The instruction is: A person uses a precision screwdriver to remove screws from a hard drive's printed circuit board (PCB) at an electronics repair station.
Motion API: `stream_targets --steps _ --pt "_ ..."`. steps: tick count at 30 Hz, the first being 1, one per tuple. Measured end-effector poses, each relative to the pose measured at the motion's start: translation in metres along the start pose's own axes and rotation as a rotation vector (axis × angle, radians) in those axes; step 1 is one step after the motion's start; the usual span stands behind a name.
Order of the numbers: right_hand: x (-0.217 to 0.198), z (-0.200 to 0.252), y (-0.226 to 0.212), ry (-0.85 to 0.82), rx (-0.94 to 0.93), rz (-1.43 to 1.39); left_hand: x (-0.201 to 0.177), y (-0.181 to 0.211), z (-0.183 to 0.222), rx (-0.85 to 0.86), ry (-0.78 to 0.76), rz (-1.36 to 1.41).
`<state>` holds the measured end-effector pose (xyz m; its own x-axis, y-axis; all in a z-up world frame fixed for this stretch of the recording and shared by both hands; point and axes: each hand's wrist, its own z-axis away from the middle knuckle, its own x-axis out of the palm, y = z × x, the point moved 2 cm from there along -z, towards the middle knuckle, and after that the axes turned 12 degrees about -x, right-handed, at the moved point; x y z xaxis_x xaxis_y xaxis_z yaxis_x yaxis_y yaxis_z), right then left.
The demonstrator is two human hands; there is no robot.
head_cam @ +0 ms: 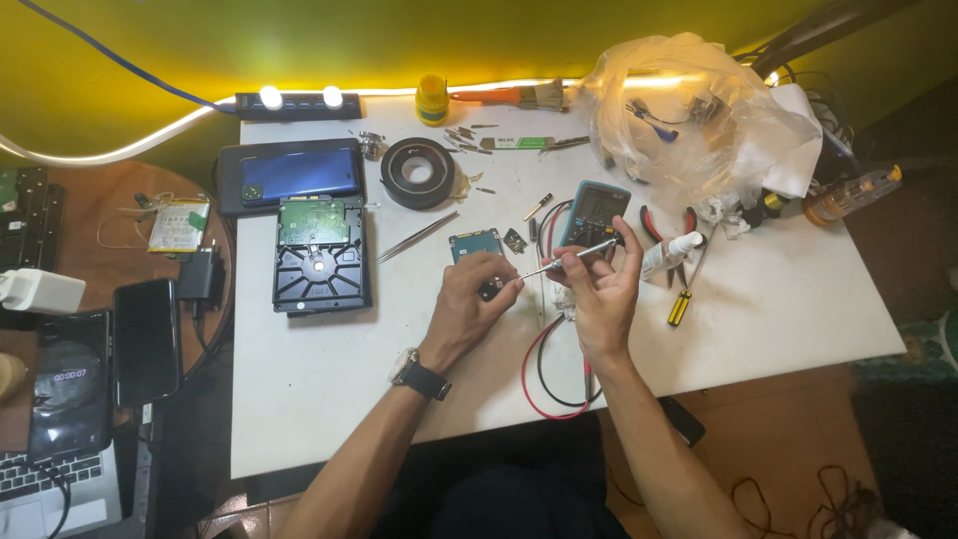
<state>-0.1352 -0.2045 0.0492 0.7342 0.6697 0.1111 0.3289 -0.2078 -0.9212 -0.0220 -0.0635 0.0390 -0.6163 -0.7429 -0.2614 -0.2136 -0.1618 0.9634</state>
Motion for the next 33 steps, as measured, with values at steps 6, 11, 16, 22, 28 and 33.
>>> stream_targets --steps 6,11,16,22,28,33 --pt "-0.005 0.002 0.008 0.009 -0.015 0.018 -0.007 -0.006 -0.002 0.011 0.020 -0.124" --pt "0.000 0.000 0.011 -0.070 -0.078 0.113 -0.024 -0.022 0.001 0.000 0.126 -0.278" --pt "0.016 0.000 0.019 -0.228 -0.213 0.273 -0.027 -0.037 0.006 0.005 0.200 -0.402" --pt "0.023 -0.003 0.025 -0.299 -0.341 0.362 -0.026 -0.036 0.007 -0.012 0.091 -0.457" --pt "0.026 -0.003 0.023 -0.329 -0.330 0.373 -0.025 -0.036 0.007 -0.023 0.067 -0.536" --pt "0.034 -0.009 0.018 -0.347 -0.369 0.399 -0.023 -0.033 0.007 -0.010 0.035 -0.645"
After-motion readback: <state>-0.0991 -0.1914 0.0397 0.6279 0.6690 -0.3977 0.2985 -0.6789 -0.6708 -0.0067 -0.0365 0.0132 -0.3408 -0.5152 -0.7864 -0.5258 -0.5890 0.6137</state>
